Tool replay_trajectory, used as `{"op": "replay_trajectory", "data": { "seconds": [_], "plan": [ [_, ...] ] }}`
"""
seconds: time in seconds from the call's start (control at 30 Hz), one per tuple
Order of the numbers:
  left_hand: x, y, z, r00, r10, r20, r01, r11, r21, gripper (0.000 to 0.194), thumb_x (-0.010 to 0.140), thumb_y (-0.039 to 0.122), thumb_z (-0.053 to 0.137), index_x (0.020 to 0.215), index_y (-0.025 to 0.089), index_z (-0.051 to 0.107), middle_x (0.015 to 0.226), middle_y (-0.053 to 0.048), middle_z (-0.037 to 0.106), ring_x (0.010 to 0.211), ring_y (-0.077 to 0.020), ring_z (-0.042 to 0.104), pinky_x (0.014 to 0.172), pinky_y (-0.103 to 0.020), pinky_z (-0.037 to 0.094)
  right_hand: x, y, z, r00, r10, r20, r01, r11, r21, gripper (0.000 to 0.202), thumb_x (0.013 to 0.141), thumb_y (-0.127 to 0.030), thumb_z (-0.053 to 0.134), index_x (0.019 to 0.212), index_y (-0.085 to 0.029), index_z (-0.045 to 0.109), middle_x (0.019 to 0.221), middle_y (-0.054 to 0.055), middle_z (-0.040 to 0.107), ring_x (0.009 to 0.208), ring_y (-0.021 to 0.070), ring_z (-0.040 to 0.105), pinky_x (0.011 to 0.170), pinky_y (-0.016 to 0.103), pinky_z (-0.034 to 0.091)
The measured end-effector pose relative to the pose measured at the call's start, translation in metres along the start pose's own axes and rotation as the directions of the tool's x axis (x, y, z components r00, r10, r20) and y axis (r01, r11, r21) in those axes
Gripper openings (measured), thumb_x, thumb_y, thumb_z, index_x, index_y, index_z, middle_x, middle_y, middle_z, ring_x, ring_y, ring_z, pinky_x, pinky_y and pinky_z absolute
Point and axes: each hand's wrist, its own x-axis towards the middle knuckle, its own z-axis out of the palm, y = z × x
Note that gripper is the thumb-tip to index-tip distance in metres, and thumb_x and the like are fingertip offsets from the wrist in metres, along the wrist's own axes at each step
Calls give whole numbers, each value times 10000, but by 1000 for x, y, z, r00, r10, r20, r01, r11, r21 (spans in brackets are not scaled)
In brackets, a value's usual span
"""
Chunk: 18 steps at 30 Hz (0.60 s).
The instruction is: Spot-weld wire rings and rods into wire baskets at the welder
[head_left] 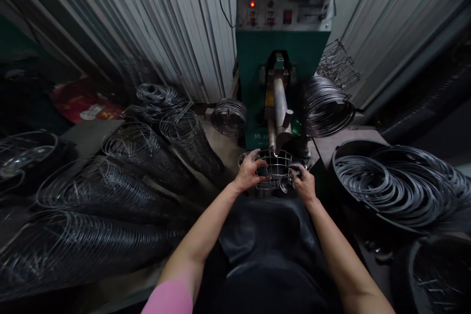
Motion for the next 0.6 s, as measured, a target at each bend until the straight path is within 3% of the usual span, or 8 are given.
{"op": "replay_trajectory", "data": {
  "seconds": [0.23,0.6],
  "plan": [
    [13,-7,0,998,-44,-35,42,997,-64,436,548,379,807,891,180,624,1352,-132,363,1273,-276,363,1037,-411,337,21,2,3,999,-38,-11,38,999,-38,246,803,-385,485,861,-192,626,840,60,655,759,192,586,736,308,444],
    [20,-12,3,994,-91,-67,82,988,-131,430,519,334,826,869,181,629,1311,-115,405,1239,-275,404,1008,-400,376,32,-6,3,999,35,32,-35,999,9,241,768,-384,484,820,-185,611,728,30,618,673,162,539,650,266,416]
  ]
}}
